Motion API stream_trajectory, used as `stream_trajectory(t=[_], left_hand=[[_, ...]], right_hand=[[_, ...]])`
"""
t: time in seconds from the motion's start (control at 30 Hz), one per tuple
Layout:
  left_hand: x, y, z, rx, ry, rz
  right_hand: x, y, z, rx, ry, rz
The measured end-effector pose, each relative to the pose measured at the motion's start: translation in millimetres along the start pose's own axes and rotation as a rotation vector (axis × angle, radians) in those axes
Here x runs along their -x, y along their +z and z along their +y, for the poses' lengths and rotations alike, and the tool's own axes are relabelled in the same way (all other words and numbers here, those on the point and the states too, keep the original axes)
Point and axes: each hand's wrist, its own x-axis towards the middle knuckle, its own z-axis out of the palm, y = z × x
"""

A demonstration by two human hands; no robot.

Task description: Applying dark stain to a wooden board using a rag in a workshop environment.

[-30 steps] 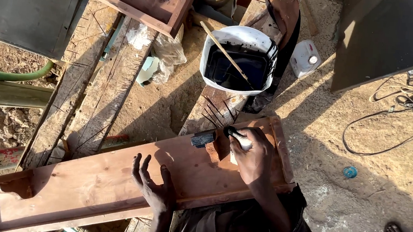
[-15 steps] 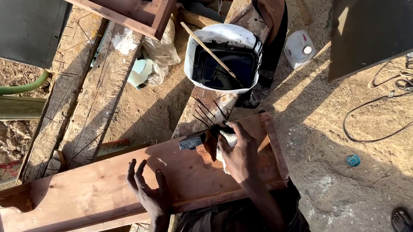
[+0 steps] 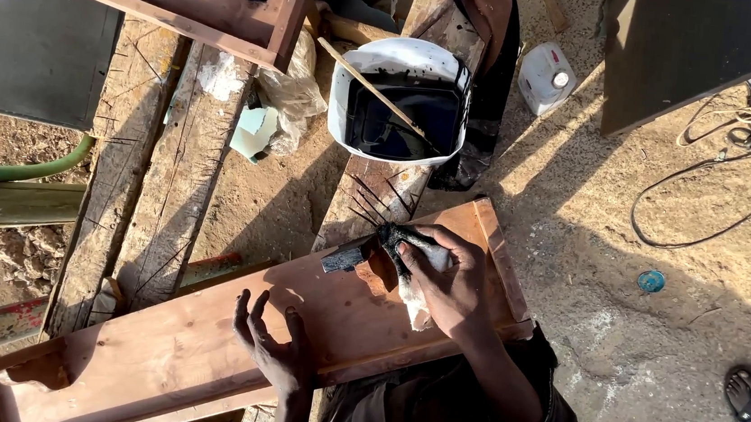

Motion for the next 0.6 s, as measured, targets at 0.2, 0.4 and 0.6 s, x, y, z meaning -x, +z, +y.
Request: stream_trajectory(t=[0.2, 0.4, 0.6], left_hand=[[0, 1, -1, 0.001, 0.013, 0.002], [0, 0, 3, 0.017, 0.023, -0.003], [0, 1, -2, -0.007, 0.039, -0.004]], right_hand=[[-11, 0, 24, 0.151, 0.062, -0.015], [-13, 8, 46, 0.289, -0.029, -0.027], [-11, 9, 59, 0.314, -0.07, 0.028]])
